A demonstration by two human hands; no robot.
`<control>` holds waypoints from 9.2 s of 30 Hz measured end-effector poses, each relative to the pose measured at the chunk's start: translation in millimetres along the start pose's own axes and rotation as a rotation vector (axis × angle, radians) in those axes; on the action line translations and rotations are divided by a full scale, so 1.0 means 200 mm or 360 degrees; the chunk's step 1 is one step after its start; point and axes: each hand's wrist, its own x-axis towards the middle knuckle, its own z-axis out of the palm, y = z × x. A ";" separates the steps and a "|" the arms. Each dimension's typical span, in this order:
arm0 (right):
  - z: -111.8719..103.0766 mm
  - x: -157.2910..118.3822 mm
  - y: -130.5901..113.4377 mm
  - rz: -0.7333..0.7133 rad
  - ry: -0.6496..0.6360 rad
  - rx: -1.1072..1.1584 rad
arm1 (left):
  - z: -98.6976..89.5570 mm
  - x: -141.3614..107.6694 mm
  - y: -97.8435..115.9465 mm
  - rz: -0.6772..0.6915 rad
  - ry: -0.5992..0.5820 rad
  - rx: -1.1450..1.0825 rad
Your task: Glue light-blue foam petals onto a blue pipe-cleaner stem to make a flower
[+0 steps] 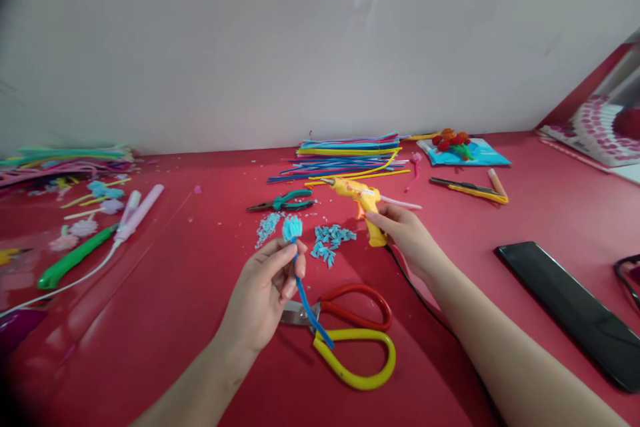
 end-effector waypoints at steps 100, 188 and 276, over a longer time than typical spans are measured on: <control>-0.04 0.00 0.03 0.0098 0.0204 -0.1183 | -0.03 0.03 -0.01 0.0018 0.0170 0.0045; 0.17 -0.29 -0.21 -0.1463 0.0494 -0.0665 | 0.03 -0.01 -0.07 -0.0399 -0.0255 0.0105; 0.21 -0.29 -0.21 -0.1230 0.0350 -0.0301 | 0.01 -0.01 -0.06 -0.0282 -0.0056 0.0533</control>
